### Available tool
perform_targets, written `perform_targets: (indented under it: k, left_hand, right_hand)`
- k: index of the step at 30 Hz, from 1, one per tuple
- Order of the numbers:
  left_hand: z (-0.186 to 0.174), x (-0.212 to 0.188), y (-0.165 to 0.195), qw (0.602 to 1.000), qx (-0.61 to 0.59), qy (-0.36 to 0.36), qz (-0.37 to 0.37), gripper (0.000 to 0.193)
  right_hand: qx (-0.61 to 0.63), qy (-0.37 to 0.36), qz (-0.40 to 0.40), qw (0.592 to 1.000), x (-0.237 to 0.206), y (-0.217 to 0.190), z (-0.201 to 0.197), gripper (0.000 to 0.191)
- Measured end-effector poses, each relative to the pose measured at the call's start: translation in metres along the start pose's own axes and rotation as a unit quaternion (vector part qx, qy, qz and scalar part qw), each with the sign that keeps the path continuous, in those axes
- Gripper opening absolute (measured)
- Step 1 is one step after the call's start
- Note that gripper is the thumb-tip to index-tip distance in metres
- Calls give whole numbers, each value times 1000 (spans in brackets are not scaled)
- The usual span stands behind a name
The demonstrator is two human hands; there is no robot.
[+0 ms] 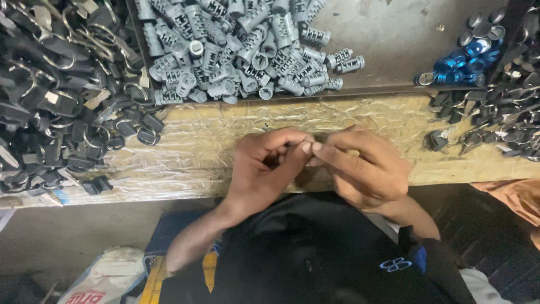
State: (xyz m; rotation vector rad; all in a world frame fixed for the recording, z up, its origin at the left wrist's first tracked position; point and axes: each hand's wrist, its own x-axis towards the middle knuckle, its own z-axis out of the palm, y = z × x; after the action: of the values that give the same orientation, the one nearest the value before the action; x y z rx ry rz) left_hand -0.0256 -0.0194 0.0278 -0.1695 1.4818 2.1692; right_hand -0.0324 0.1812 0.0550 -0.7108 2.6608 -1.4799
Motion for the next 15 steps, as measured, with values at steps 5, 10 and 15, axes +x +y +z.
perform_targets:
  k: [5, 10, 15]
  left_hand:
    - [-5, 7, -3, 999, 49, -10, -15, 11]
    - [-1, 2, -19, 998, 23, 40, 42, 12]
    - [3, 0, -32, 996, -65, 37, 39, 7]
  right_hand:
    - [2, -1, 31, 1000, 10, 3, -1, 28]
    - [31, -46, 72, 996, 5, 10, -12, 25]
    - [102, -107, 126, 981, 33, 20, -25, 11]
